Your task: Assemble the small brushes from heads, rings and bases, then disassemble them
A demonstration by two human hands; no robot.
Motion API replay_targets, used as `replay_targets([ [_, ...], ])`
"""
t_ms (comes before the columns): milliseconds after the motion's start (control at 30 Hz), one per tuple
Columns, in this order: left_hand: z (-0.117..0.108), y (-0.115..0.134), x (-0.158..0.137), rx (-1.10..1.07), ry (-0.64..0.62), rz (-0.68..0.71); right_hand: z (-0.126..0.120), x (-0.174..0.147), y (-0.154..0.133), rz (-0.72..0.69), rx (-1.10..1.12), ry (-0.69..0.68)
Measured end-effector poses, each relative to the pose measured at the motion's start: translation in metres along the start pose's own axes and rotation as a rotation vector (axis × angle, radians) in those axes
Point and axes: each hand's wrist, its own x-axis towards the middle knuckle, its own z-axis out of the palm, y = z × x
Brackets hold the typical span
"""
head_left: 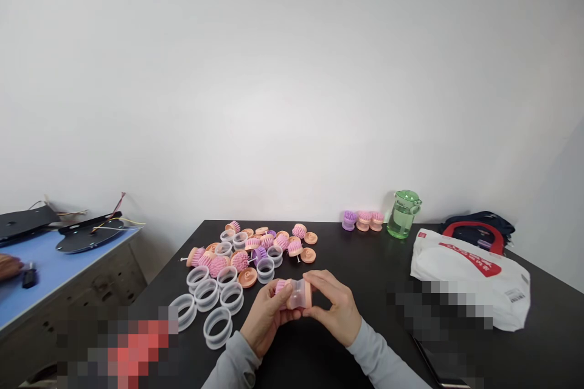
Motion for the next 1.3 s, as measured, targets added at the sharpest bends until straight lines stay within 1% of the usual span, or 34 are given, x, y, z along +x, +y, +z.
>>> replay_targets([
  [167, 0.000, -0.002, 0.001, 0.030, -0.013, -0.045, -0.003, 0.002, -0.001, -0.084, -0.041, -0.042],
  [333, 0.000, -0.005, 0.002, 0.072, -0.008, -0.075, -0.007, 0.004, -0.001, -0.156, -0.035, -0.082],
  [467, 0.000, -0.005, 0.003, 0.095, -0.030, -0.094, -0.011, 0.006, -0.003, -0.221, -0.027, -0.107],
  [600, 0.000, -0.006, 0.003, 0.093, -0.043, -0.106, -0.012, 0.007, -0.007, -0.248, -0.023, -0.134],
  [700, 0.000, -0.008, 0.003, 0.082, -0.039, -0.130, -0.013, 0.008, -0.013, -0.317, -0.003, -0.179],
  [767, 0.000, -0.009, 0.004, 0.073, -0.033, -0.143, -0.012, 0.008, -0.015, -0.345, -0.027, -0.214],
  [800, -0.001, -0.009, 0.004, 0.067, -0.028, -0.142, -0.012, 0.007, -0.015, -0.335, -0.055, -0.224],
  [867, -0.001, -0.009, 0.005, 0.053, -0.015, -0.119, -0.011, 0.006, -0.013, -0.263, -0.121, -0.201],
  [933, 0.000, -0.007, 0.004, 0.044, -0.012, -0.075, -0.009, 0.004, -0.008, -0.123, -0.173, -0.135],
  [967, 0.001, -0.006, 0.003, 0.045, -0.017, -0.048, -0.007, 0.003, -0.005, -0.032, -0.183, -0.113],
  [1033, 0.003, -0.004, 0.001, 0.057, -0.036, 0.010, -0.004, 0.002, 0.000, 0.199, -0.138, -0.124],
  [1100, 0.005, -0.002, -0.001, 0.074, -0.057, 0.064, -0.001, 0.001, 0.003, 0.445, -0.014, -0.175],
  [1167, 0.006, -0.001, -0.002, 0.085, -0.069, 0.101, 0.000, 0.001, 0.004, 0.614, 0.114, -0.192],
  [1233, 0.006, -0.001, -0.002, 0.092, -0.072, 0.118, 0.001, 0.001, 0.005, 0.672, 0.183, -0.181],
  [1300, 0.005, -0.002, -0.002, 0.098, -0.065, 0.129, 0.001, 0.001, 0.006, 0.665, 0.213, -0.176],
])
